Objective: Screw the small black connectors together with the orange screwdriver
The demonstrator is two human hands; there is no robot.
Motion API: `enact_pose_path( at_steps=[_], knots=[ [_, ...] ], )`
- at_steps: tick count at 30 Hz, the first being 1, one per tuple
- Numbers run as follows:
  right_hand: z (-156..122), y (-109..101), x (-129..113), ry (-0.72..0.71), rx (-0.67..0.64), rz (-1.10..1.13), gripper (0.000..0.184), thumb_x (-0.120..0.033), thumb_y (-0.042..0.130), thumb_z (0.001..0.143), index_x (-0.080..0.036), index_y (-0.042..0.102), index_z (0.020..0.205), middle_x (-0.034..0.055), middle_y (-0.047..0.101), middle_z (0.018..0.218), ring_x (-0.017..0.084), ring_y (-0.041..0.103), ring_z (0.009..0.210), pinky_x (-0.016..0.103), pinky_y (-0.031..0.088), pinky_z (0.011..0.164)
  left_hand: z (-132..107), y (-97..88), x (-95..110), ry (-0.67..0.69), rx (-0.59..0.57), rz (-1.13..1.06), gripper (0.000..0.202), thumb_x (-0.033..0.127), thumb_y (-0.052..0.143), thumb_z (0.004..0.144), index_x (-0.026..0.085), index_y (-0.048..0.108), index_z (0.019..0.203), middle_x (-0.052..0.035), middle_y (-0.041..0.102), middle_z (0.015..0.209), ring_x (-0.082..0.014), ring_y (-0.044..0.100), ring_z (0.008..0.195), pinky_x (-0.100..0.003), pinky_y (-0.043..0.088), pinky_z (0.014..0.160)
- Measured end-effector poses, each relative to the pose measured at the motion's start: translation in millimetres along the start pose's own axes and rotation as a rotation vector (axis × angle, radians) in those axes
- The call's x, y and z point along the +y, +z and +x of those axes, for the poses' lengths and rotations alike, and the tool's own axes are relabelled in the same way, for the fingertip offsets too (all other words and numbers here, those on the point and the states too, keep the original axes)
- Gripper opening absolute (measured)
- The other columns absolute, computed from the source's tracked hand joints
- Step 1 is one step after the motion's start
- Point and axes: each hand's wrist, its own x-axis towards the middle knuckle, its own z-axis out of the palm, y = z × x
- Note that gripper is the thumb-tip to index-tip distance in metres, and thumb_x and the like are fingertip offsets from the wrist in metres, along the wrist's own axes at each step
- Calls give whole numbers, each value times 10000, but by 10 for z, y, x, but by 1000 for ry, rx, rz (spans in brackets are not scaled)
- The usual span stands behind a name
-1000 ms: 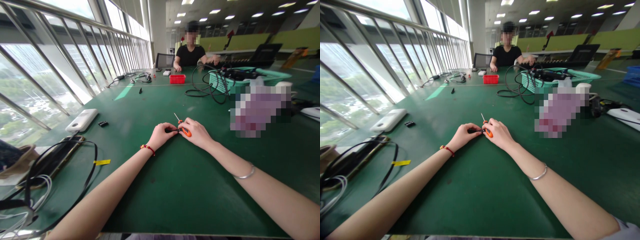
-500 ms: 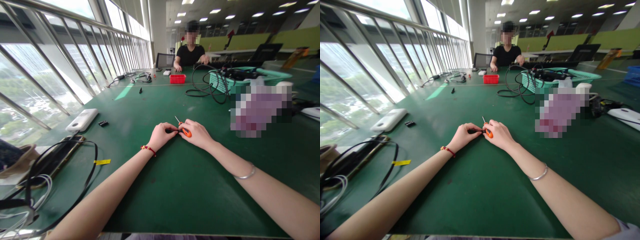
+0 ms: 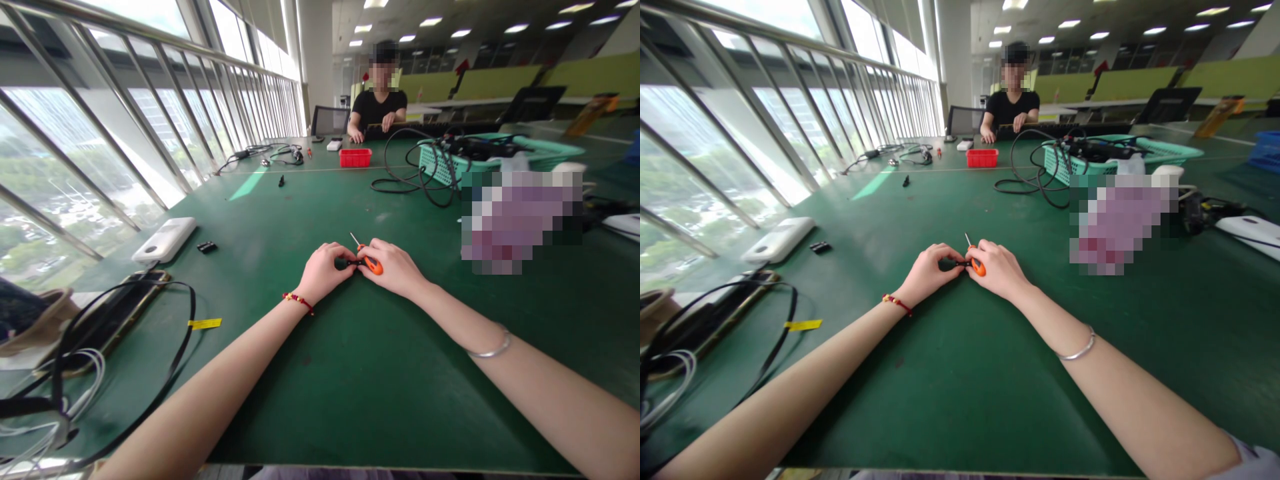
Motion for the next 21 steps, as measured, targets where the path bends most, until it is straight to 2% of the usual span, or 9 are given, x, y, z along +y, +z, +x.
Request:
enact_pose_path(
  at_steps=[8, 21],
  knots=[
    [3, 23, 18, 9, -13, -10, 166, -272, 569, 812, -211, 645, 946, 40, 570, 910, 178, 568, 796, 276, 431, 717, 2, 0, -2, -47, 17, -65, 70, 183, 630, 752, 178, 679, 801, -20, 686, 847, -175, 612, 849, -303, 473, 809],
    [8, 37, 42, 1, -3, 9, 147, -279, 576, 813, -217, 638, 931, 41, 560, 896, 172, 565, 799, 271, 431, 702, 2, -6, 2, -47, 0, -18, 83, 205, 623, 770, 177, 683, 819, -29, 684, 843, -183, 606, 847, -312, 476, 797]
  ],
)
